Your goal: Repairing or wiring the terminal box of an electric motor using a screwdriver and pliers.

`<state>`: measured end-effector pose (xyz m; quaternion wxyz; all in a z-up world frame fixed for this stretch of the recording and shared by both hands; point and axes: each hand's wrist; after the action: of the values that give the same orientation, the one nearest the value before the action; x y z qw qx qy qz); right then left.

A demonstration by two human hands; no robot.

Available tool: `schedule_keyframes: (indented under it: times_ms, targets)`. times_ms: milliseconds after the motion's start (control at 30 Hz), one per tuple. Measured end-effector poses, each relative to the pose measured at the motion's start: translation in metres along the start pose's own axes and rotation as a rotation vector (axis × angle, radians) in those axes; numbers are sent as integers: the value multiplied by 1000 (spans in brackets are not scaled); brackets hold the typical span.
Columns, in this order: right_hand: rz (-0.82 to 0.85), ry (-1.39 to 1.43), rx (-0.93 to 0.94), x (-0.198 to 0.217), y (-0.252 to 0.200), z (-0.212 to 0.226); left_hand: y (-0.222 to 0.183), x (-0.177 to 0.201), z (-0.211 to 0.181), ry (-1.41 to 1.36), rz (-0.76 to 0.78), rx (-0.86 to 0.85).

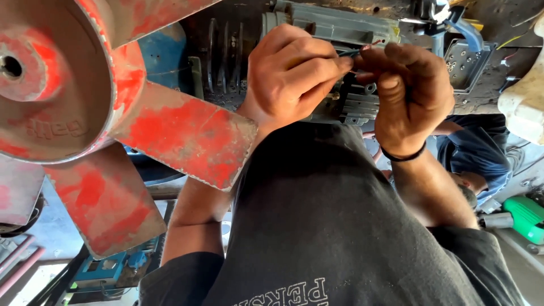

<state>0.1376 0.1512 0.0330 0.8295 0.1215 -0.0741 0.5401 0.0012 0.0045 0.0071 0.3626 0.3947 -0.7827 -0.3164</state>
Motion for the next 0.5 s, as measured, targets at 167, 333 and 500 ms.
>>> schedule_keyframes:
  times_ms: [167, 333, 500]
  targets:
    - [-114, -2, -57, -14, 5, 2, -2, 4, 1, 0, 27, 4]
    - [-104, -64, -47, -13, -1, -7, -1, 4, 4, 14, -5, -27]
    - [-73, -247, 5, -7, -8, -18, 3, 11, 3, -3, -9, -32]
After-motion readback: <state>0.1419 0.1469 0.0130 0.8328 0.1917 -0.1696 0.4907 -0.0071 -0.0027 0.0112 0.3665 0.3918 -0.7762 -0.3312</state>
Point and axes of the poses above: each hand's wrist, its own y-axis towards the middle knuckle, its own x-axis out of the back of the hand, z = x × y, and after that the axes turned 10 degrees about -x, right-handed
